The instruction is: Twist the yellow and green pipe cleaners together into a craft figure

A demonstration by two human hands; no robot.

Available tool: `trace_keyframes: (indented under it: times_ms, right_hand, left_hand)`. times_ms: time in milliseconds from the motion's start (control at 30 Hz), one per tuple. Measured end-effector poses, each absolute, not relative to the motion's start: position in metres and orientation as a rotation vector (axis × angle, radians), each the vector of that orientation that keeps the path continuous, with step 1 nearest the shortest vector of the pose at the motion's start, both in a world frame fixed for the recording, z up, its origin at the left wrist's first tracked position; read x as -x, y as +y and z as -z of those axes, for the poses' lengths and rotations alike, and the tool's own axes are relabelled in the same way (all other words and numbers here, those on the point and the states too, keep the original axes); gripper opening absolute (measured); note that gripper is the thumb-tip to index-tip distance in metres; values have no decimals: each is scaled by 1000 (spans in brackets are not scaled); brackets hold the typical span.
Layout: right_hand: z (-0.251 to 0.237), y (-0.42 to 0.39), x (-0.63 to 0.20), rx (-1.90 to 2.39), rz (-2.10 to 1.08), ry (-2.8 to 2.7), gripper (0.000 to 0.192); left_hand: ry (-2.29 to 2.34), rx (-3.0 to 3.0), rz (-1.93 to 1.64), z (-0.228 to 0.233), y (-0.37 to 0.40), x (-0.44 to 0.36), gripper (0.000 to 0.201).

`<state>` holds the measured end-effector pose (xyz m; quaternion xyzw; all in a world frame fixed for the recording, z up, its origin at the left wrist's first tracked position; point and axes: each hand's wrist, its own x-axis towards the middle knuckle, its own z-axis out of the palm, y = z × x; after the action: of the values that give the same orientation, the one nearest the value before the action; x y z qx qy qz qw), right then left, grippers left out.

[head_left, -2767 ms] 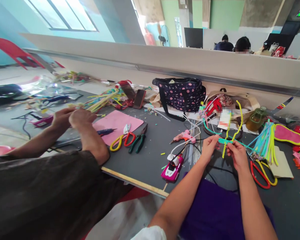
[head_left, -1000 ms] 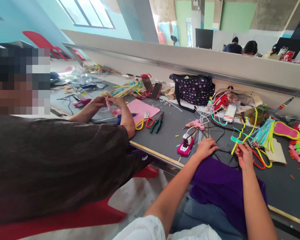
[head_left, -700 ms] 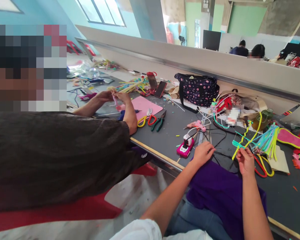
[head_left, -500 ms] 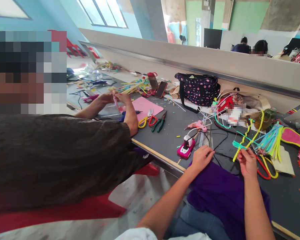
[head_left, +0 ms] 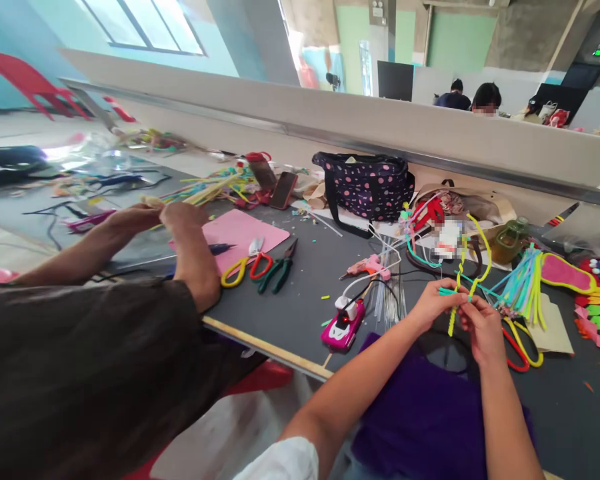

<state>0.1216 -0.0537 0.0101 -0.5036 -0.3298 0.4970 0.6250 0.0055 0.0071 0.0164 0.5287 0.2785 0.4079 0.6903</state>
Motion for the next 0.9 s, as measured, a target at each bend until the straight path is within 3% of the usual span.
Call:
trace_keyframes:
  times_ms: [167, 400, 900]
  right_hand:
    - [-13, -37, -148, 1392, -1012, -1020, 36]
    - [-8, -22, -142, 1336, -744, -833, 35]
    - [0, -24, -120, 1298, -736, -655, 30]
  left_hand:
    - [633, -973, -937, -4, 16, 0, 32]
    - [682, -865, -837, -2, 13, 3, 36]
    - [831, -896, -928, 3, 5, -8, 30]
